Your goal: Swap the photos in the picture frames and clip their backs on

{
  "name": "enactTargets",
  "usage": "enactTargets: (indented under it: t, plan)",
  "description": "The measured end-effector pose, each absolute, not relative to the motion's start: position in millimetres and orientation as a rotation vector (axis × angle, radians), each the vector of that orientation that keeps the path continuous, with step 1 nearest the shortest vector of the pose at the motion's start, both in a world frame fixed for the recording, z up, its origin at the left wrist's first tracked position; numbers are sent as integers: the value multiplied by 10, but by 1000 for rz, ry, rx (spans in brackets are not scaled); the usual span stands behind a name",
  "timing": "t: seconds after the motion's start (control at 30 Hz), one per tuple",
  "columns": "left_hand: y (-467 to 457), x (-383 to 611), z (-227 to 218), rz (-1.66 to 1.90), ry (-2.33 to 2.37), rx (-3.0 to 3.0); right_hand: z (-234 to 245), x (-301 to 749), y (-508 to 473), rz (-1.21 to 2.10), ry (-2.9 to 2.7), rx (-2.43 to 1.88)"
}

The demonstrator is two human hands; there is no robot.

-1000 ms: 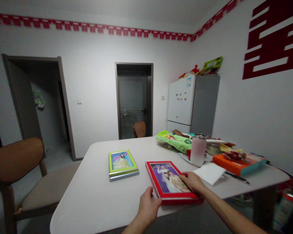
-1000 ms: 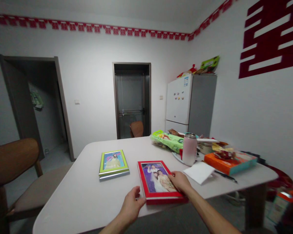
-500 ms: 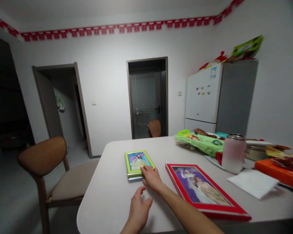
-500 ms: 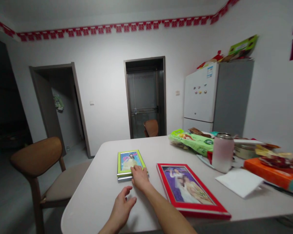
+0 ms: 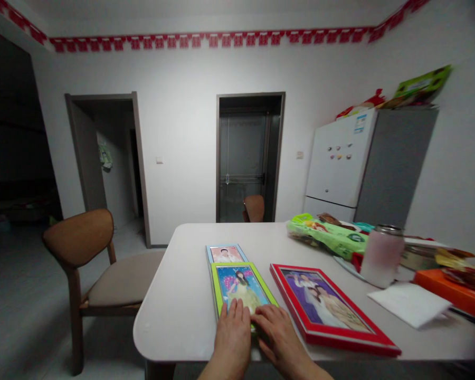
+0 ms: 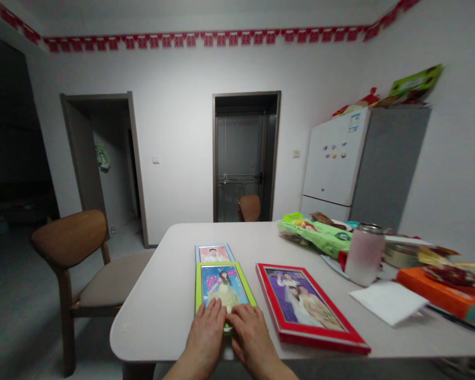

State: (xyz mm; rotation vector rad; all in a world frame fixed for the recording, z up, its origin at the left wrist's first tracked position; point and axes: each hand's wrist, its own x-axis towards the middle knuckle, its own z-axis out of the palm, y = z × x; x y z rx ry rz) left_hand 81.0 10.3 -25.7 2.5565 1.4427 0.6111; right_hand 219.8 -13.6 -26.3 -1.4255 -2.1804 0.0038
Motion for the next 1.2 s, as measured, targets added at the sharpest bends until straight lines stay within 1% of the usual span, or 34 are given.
enactTargets:
  t: [0.07, 0.13, 0.17, 0.23, 0.3, 0.33, 0.4, 0.53, 0.63, 0.77, 0.83, 0.9, 1.03, 1.2]
  plan:
    - [21, 820, -215, 585, 1466, 2570, -279, 2286, -211, 33, -1953, -1421]
    - [-62, 806, -135, 590, 1479, 2575, -286, 2363, -264, 132, -1571, -1465]
    - [-103, 798, -87, 608, 1480, 2570, -279, 2380, -287, 240, -1368, -1489]
    - [-189, 789, 7, 683, 1475, 2543, -238, 2344, -329, 578, -1059, -1447]
    - [-275, 794, 88, 793, 1466, 2486, -158, 2213, -367, 923, -912, -1266]
    - [-319, 797, 123, 838, 1461, 2453, -105, 2124, -385, 1033, -884, -1156]
    - [-405, 799, 177, 871, 1443, 2388, 18, 1942, -421, 1105, -868, -1011]
    - [-542, 747, 219, 863, 1311, 2273, 227, 1758, -517, 1045, -979, -1015]
    - [-581, 669, 197, 979, 1118, 2104, 251, 1809, -598, 851, -1179, -1098]
    - [-535, 527, 185, 1234, 935, 1608, 63, 1915, -654, 415, -1688, -1100]
    - [-483, 443, 179, 1305, 924, 1352, -112, 1918, -635, 216, -1964, -1042]
    - [-421, 362, 135, 1328, 967, 1232, -313, 1882, -583, 30, -2145, -1050]
    - [-297, 251, -109, 1250, 1112, 1370, -668, 1773, -431, -241, -2276, -1163]
    - [-217, 212, -408, 1046, 1440, 1697, -880, 1718, -328, -327, -2332, -1122]
